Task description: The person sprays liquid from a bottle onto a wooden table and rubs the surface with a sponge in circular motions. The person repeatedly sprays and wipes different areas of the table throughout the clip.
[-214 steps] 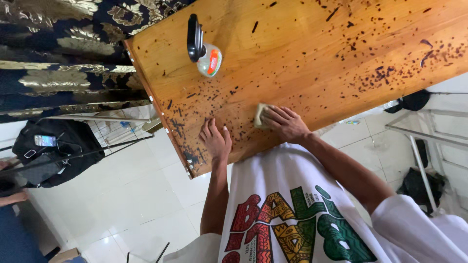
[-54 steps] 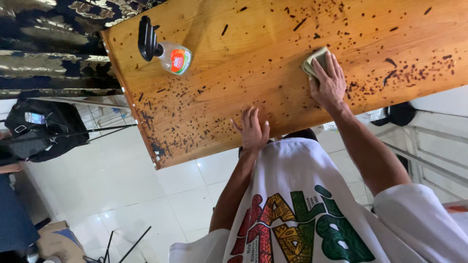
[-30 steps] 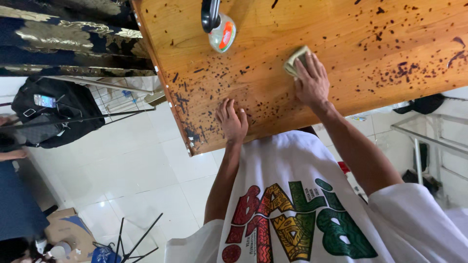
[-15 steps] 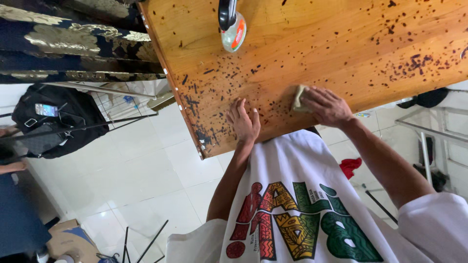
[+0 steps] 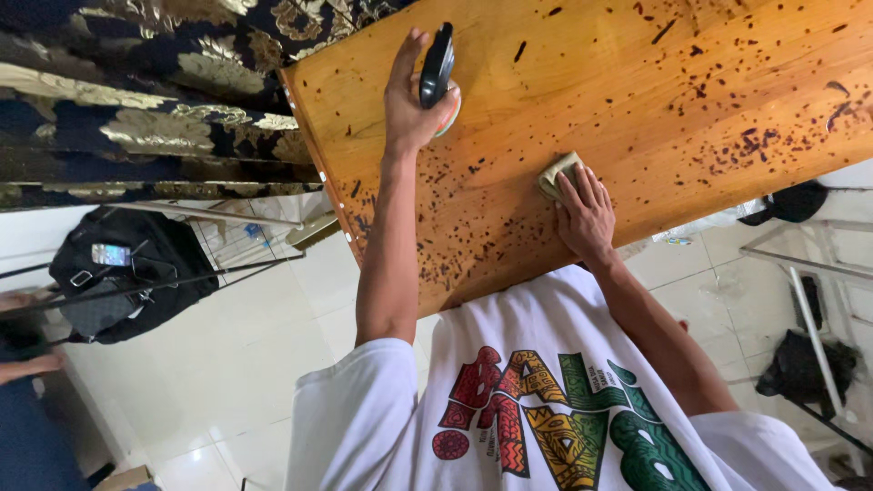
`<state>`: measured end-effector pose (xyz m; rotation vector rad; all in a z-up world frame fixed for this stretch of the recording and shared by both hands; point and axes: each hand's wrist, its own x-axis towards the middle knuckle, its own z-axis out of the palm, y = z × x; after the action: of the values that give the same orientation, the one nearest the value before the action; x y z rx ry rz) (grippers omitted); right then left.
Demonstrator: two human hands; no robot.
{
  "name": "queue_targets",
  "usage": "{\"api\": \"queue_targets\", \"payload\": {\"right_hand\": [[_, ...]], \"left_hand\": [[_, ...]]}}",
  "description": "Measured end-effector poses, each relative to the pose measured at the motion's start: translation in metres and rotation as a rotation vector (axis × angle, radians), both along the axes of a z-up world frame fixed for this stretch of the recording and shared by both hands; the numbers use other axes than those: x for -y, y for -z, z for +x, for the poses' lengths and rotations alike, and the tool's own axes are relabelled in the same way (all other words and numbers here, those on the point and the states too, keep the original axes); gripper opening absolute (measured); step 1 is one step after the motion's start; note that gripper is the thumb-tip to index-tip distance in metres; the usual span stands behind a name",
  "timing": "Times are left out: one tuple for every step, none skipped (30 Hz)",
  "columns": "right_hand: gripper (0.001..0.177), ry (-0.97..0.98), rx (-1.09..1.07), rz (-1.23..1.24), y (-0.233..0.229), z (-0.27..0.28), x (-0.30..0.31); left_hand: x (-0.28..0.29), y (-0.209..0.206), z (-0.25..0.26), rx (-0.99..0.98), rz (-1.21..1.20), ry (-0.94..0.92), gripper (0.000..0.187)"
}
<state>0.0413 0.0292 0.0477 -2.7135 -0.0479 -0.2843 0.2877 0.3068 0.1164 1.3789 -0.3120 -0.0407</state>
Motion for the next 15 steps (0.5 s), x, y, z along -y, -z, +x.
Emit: {"api": "queue_targets", "payload": {"right_hand": [[0.049,0.005,0.001,-0.004,-0.001,-0.001,-0.001],[0.049,0.010,0.001,-0.007,-0.001,0.000,-0.001],[0.049,0.014,0.009,-0.009,-0.002,0.000,-0.001],[0.048,0.019,0.017,-0.011,-0.002,0.000,-0.001],[0.048,0.018,0.019,-0.012,-0.003,-0.001,-0.002],[0.049,0.017,0.029,-0.010,-0.004,-0.002,-0.003],[0.050,0.012,0.044,-0.009,-0.004,0.000,-0.003],[0.051,0.007,0.059,-0.008,-0.004,0.003,-0.003],[0.051,0.009,0.057,-0.015,-0.004,0.003,-0.002],[0.050,0.011,0.055,-0.022,-0.004,0.004,-0.002],[0.050,0.013,0.049,-0.028,-0.003,0.003,-0.003],[0.049,0.013,0.043,-0.030,-0.003,0.001,-0.003],[0.049,0.013,0.040,-0.031,-0.002,0.002,-0.002],[0.048,0.012,0.038,-0.033,-0.002,0.002,-0.003],[0.048,0.013,0.041,-0.032,-0.002,0.004,-0.003]], "left_hand": [[0.000,0.002,0.002,0.057,-0.047,0.044,0.080],[0.001,0.005,0.004,0.051,0.071,0.013,0.079],[0.002,0.007,0.005,0.044,0.188,-0.021,0.078],[0.001,0.009,0.007,0.038,0.305,-0.056,0.078],[-0.001,0.010,0.004,0.094,0.292,-0.068,0.078],[-0.005,0.010,-0.004,0.151,0.278,-0.080,0.079],[-0.009,0.008,-0.012,0.212,0.264,-0.096,0.080],[-0.013,0.005,-0.018,0.069,0.236,-0.120,0.077],[-0.017,0.000,-0.028,-0.081,0.209,-0.145,0.074],[-0.021,-0.006,-0.038,-0.232,0.181,-0.169,0.070],[-0.028,-0.013,-0.050,-0.221,0.234,-0.184,0.068],[-0.038,-0.022,-0.063,-0.211,0.289,-0.198,0.065],[-0.047,-0.032,-0.074,-0.197,0.343,-0.212,0.063],[-0.054,-0.043,-0.088,-0.185,0.387,-0.261,0.058],[-0.059,-0.054,-0.099,-0.167,0.429,-0.309,0.053]]}}
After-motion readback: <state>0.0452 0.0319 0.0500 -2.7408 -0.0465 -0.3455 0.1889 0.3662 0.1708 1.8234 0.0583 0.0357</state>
